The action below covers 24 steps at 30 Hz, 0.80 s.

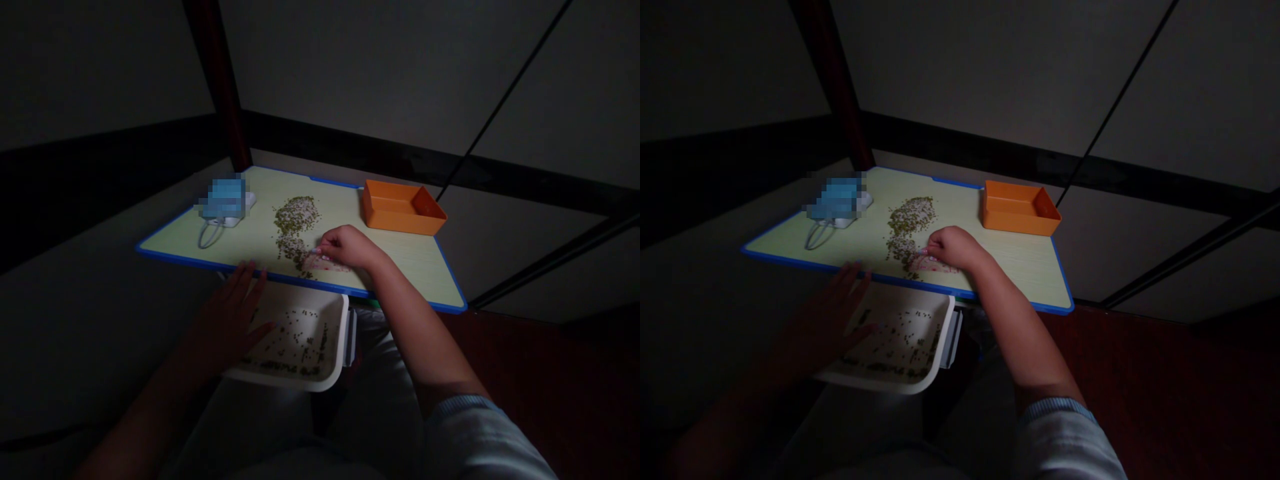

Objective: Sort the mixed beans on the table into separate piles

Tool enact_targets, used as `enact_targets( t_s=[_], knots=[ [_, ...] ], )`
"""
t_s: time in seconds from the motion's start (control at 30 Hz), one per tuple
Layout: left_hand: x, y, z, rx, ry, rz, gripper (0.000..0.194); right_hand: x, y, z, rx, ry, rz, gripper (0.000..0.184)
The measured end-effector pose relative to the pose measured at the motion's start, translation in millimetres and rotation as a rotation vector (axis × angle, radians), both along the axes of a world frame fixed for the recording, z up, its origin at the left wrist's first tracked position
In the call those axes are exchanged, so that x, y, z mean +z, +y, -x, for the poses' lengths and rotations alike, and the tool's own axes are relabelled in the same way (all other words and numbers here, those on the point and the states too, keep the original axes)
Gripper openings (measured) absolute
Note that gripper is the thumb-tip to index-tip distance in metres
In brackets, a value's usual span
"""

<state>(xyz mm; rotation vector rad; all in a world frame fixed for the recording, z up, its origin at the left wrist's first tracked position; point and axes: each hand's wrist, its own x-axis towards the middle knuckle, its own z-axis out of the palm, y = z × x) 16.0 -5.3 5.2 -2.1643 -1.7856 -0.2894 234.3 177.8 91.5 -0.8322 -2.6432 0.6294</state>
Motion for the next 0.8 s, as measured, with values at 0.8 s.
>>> enact_targets(
  t_s=[0.8],
  knots=[
    [0.3, -0.3, -0.7, 0.014, -0.031, 0.029, 0.081, 1.7, -1.5, 1.2, -0.069, -0.034, -0.049, 0.027]
  ],
)
